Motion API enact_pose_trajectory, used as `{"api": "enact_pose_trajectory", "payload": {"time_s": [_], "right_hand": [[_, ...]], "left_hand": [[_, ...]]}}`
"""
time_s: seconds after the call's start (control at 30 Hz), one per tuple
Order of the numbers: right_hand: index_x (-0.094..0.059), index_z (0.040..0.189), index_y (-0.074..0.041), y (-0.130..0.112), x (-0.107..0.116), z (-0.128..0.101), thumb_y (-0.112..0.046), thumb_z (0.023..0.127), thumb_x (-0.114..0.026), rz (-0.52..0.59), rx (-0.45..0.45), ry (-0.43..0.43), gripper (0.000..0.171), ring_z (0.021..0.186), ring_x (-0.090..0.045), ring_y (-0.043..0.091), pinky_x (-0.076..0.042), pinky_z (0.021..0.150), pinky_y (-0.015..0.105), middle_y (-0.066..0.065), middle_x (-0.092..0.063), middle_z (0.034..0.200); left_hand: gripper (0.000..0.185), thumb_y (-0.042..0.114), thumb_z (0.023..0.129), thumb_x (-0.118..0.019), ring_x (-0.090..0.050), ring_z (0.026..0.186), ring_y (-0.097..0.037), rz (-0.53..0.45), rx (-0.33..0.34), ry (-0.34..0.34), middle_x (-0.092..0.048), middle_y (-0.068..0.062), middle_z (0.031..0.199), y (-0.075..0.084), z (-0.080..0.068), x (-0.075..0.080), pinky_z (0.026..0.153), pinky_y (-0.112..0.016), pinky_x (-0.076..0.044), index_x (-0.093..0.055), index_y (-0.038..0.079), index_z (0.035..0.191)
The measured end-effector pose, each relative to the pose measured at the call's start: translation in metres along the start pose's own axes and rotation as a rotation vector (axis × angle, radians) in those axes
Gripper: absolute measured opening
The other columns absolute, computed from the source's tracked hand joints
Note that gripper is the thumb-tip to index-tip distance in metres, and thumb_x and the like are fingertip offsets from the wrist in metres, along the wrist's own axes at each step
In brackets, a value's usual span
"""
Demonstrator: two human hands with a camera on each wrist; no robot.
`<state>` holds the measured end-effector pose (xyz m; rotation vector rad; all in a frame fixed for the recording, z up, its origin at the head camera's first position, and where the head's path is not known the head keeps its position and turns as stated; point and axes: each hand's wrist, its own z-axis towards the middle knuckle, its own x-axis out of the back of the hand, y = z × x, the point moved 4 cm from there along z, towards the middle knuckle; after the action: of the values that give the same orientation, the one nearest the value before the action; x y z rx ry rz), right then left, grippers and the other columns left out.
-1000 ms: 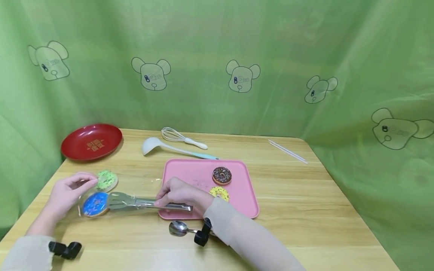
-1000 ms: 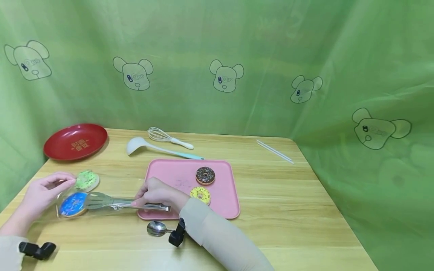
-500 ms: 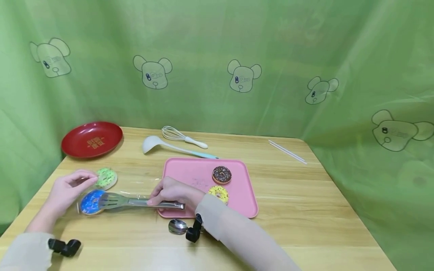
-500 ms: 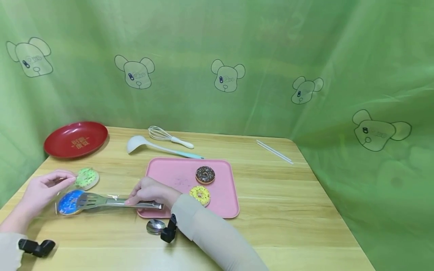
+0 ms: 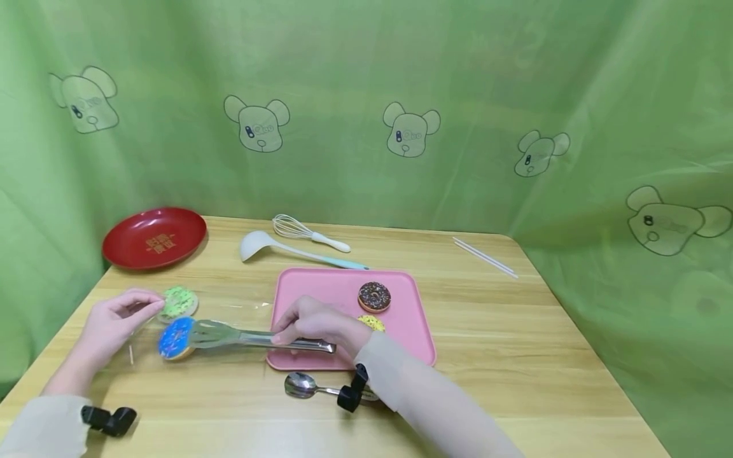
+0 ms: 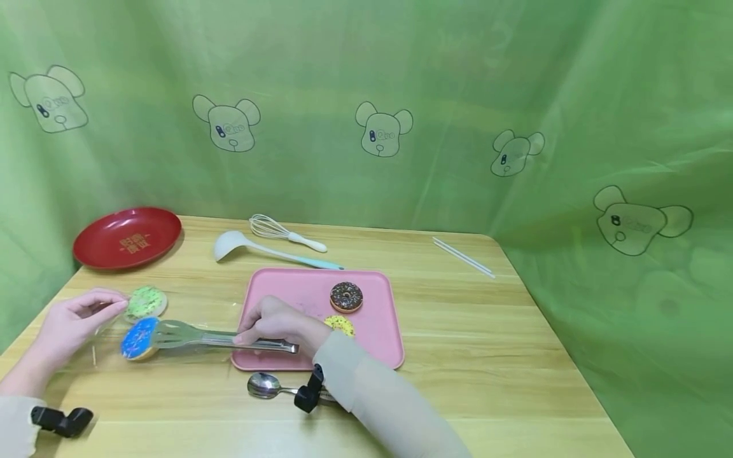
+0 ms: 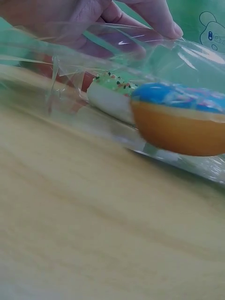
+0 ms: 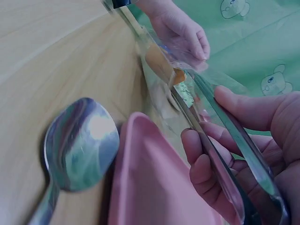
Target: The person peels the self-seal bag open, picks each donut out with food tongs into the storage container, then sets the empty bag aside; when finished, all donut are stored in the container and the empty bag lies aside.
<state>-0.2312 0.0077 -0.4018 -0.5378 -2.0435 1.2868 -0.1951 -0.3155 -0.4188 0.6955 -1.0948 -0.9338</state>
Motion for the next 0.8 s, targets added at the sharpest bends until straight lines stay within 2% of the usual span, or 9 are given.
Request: {"api": "enact_pose_trajectory", "payload": {"time_s": [0.33, 0.53, 0.8], "right_hand": [[-0.07, 0.092, 0.0, 0.008, 0.03, -0.027, -0.004, 0.074, -0.075, 0.039, -0.02, 0.046, 0.019, 0.061, -0.063, 0.016, -0.054, 0.061, 0.029, 0.01, -0.069, 0.078], [-0.069, 0.094, 0.001, 0.016, 0.046, -0.044, -0.006, 0.074, -0.076, 0.008, -0.026, 0.079, 0.022, 0.066, -0.065, 0.018, -0.055, 0.067, 0.031, 0.01, -0.069, 0.082], [-0.069, 0.096, 0.003, 0.031, 0.069, -0.072, -0.005, 0.074, -0.076, 0.052, -0.077, 0.116, 0.024, 0.06, -0.063, 0.019, -0.055, 0.057, 0.035, 0.013, -0.068, 0.081]], "left_hand": [[0.022, 0.013, 0.089, -0.064, -0.058, 0.089, -0.002, 0.007, 0.004, -0.002, -0.063, 0.007, 0.098, 0.001, 0.0, 0.002, 0.074, -0.009, -0.046, -0.063, -0.002, 0.103], [0.022, 0.013, 0.089, -0.064, -0.058, 0.09, -0.001, 0.008, 0.002, -0.002, -0.063, 0.006, 0.099, 0.004, -0.001, 0.003, 0.075, -0.009, -0.046, -0.063, -0.003, 0.103], [0.02, 0.01, 0.088, -0.064, -0.058, 0.091, -0.002, -0.011, -0.019, 0.0, -0.063, 0.004, 0.1, 0.002, -0.003, 0.002, 0.077, -0.009, -0.046, -0.063, -0.005, 0.103]]}}
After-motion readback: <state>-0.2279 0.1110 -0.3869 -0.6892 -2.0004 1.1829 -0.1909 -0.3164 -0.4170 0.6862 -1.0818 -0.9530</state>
